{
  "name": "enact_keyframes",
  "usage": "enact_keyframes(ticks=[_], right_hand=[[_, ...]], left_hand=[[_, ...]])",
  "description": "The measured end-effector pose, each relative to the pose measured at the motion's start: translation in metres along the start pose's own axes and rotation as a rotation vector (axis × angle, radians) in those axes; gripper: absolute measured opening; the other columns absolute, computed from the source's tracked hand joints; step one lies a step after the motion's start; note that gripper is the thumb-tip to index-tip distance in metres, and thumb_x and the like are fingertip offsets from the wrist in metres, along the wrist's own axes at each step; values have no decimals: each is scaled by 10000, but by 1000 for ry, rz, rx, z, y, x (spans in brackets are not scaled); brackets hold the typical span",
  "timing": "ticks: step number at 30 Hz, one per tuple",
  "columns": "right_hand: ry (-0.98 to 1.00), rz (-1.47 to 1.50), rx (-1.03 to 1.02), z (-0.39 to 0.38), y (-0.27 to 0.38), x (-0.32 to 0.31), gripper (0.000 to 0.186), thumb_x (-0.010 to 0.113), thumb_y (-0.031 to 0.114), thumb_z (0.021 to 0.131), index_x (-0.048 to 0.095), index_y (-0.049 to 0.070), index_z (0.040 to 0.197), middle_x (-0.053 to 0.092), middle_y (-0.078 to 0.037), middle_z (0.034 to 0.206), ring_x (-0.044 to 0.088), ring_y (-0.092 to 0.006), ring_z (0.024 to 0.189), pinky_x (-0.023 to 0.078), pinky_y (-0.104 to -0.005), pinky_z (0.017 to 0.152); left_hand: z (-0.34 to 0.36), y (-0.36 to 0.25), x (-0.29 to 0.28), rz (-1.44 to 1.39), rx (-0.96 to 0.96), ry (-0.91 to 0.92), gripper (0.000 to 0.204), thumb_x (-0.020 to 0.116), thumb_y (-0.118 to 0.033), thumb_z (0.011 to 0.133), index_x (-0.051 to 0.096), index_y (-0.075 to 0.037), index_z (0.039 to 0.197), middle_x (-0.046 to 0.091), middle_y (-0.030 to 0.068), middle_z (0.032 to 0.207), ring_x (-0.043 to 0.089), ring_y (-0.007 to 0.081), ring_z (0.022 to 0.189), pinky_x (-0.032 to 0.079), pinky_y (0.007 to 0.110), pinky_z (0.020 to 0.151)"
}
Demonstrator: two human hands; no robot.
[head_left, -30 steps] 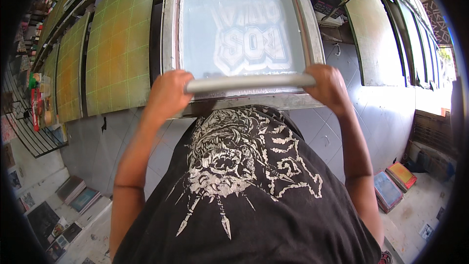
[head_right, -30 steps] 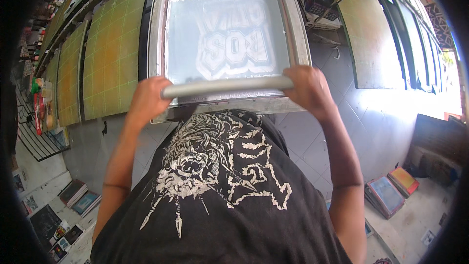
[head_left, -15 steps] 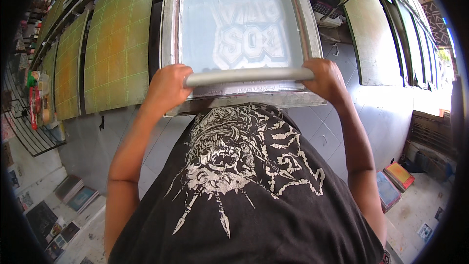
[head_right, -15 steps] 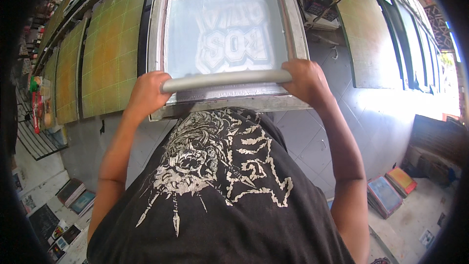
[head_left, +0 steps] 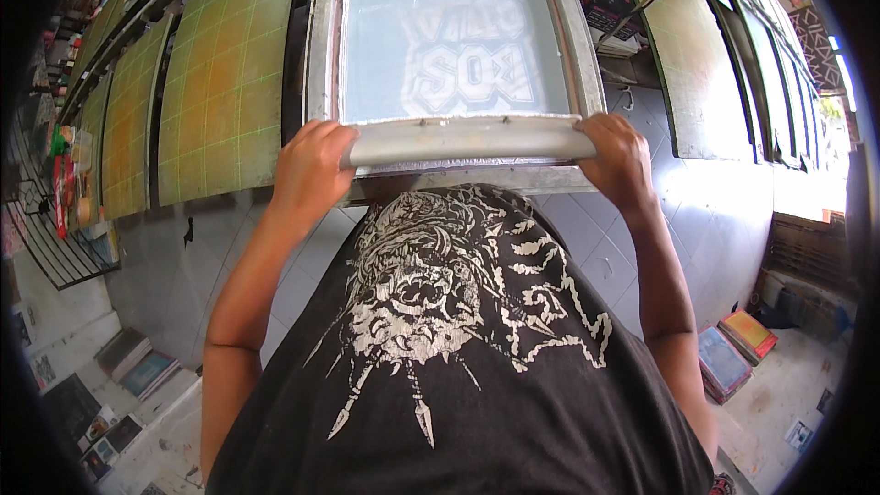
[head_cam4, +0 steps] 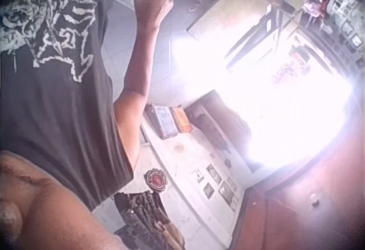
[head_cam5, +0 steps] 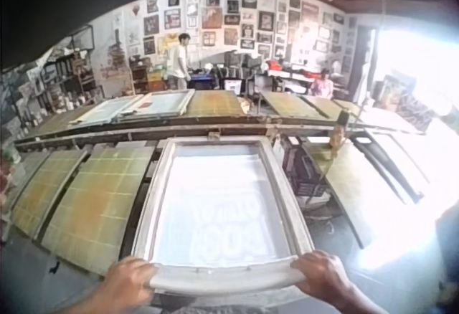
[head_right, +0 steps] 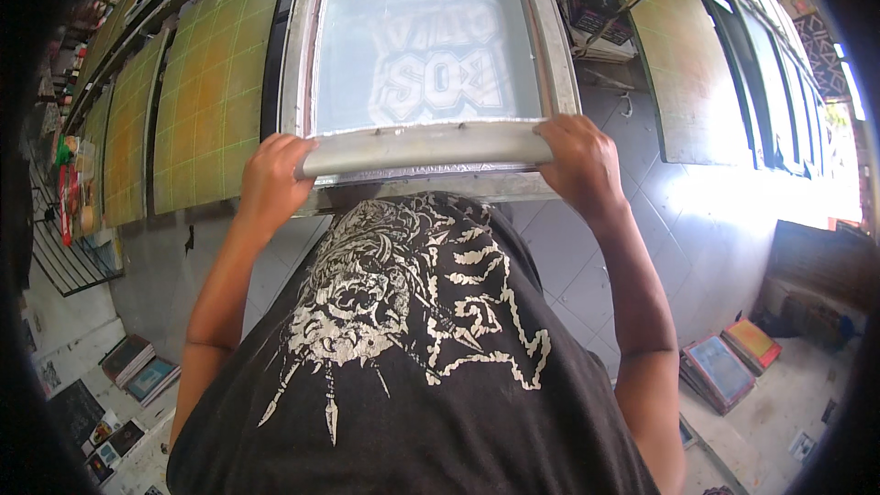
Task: The person performs screen printing on a black shirt by lowering a screen onto it and using a squeegee to spread white ink, then uses a heat gun to dry the printed design.
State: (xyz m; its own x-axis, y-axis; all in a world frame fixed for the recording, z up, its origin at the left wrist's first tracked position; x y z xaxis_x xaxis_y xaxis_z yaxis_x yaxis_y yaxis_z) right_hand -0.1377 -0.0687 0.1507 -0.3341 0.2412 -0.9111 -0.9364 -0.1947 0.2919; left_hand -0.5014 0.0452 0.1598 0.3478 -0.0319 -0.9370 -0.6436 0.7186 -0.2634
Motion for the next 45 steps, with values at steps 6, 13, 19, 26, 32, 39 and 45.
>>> enact_keyframes(ticks=[6,13,19,26,32,39,45], right_hand=[[58,-26,43,-34,19,8,356,746,35,613,663,82,956,650,-56,937,646,-258,917,558,-381,758],[21,-61,83,-24,6,24,362,732,22,601,659,87,950,652,-47,928,643,-252,913,559,-378,771],[56,-21,54,-28,11,10,348,716,15,601,667,71,941,669,-54,939,651,-253,896,558,-373,748],[8,-57,16,-2,-11,33,339,708,28,590,663,51,925,674,-43,943,658,-227,831,558,-343,719],[32,-36,-22,48,-36,36,351,684,12,584,669,44,934,670,-64,933,661,-235,832,561,-340,704],[4,-72,-55,113,-72,52,385,704,-1,545,679,49,926,677,-51,938,662,-231,828,559,-326,685],[-17,-62,-38,155,-99,68,423,720,-14,554,673,63,968,687,-81,963,657,-279,864,554,-372,740]], left_hand=[[-32,-13,11,-52,-47,107,405,741,11,611,654,-50,1001,657,99,977,621,306,976,531,415,815],[-19,2,31,-14,-101,145,455,751,4,571,682,-30,1019,674,133,1030,633,325,988,533,409,867],[-31,-10,20,-15,13,109,369,716,13,637,661,-23,1001,669,117,982,636,297,947,546,385,816],[3,3,31,11,52,17,244,639,67,685,675,24,923,669,108,888,657,255,855,558,336,800],[52,28,32,43,91,-16,216,641,70,688,687,35,896,675,111,845,665,256,799,573,329,742],[108,68,43,84,98,-47,273,639,83,643,695,27,905,674,105,852,665,255,800,572,326,739],[149,105,57,115,73,-39,384,681,54,606,694,-39,979,675,80,920,656,264,859,563,348,735]])
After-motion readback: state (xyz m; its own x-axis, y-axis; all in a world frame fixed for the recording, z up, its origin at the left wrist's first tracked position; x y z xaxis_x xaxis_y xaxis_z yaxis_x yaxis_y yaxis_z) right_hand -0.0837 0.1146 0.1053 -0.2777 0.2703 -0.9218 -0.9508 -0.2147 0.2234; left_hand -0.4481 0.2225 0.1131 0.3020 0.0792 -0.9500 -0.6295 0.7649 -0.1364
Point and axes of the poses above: each hand's wrist, its own z-axis towards the middle knuckle, its own x-axis out of the palm, y = z × x, the point moved 3 cm from there along z, towards the middle knuckle
